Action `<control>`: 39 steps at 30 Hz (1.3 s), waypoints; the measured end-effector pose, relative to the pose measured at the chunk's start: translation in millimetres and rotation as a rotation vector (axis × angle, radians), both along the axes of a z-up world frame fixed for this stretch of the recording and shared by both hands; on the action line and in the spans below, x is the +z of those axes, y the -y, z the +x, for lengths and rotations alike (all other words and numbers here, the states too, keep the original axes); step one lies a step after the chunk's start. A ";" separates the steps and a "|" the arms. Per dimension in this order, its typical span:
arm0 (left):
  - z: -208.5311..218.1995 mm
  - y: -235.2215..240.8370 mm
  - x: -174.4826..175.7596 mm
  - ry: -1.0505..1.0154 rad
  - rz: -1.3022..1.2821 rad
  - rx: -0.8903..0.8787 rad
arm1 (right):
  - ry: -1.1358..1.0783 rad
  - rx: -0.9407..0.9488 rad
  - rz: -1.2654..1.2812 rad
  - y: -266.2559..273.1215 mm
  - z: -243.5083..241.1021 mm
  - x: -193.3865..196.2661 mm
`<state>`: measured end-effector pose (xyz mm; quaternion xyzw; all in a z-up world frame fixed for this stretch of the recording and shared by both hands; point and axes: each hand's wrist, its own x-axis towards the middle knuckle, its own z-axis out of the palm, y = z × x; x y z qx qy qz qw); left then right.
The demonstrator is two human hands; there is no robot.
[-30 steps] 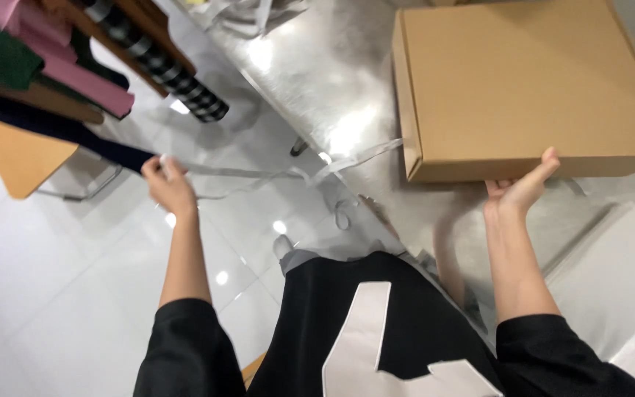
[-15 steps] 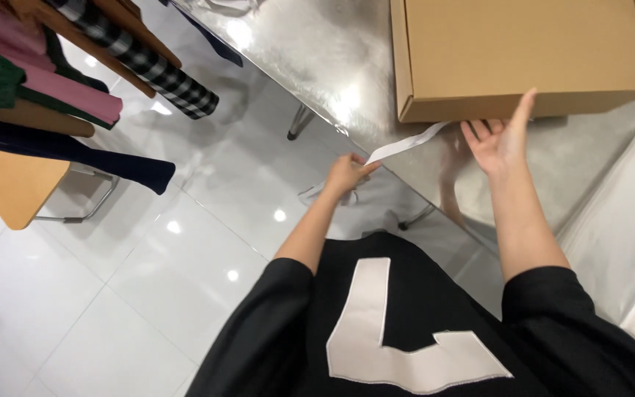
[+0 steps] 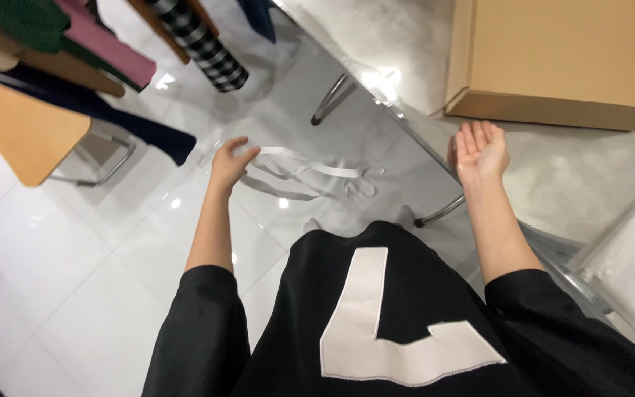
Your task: The person hangs a pair of dark blue pants on a hanger and places it on a clothing rack. They then fold a clear plastic bag and place it into a cardboard box. Finally, they tie a white ribbon around the box and open another box to reveal packaged items.
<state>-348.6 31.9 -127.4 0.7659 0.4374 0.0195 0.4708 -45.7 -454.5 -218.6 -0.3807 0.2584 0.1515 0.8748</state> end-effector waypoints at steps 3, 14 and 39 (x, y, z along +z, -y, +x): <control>-6.5 -11.8 -10.7 0.185 0.012 0.038 | 0.019 0.191 -0.079 -73.5 -48.6 56.3; -57.2 -65.9 158.3 0.591 0.016 0.096 | 0.276 1.028 -0.352 -334.8 -176.6 211.2; -84.7 -60.4 198.4 0.651 0.345 0.031 | 0.866 1.638 -0.115 -454.2 -237.2 329.0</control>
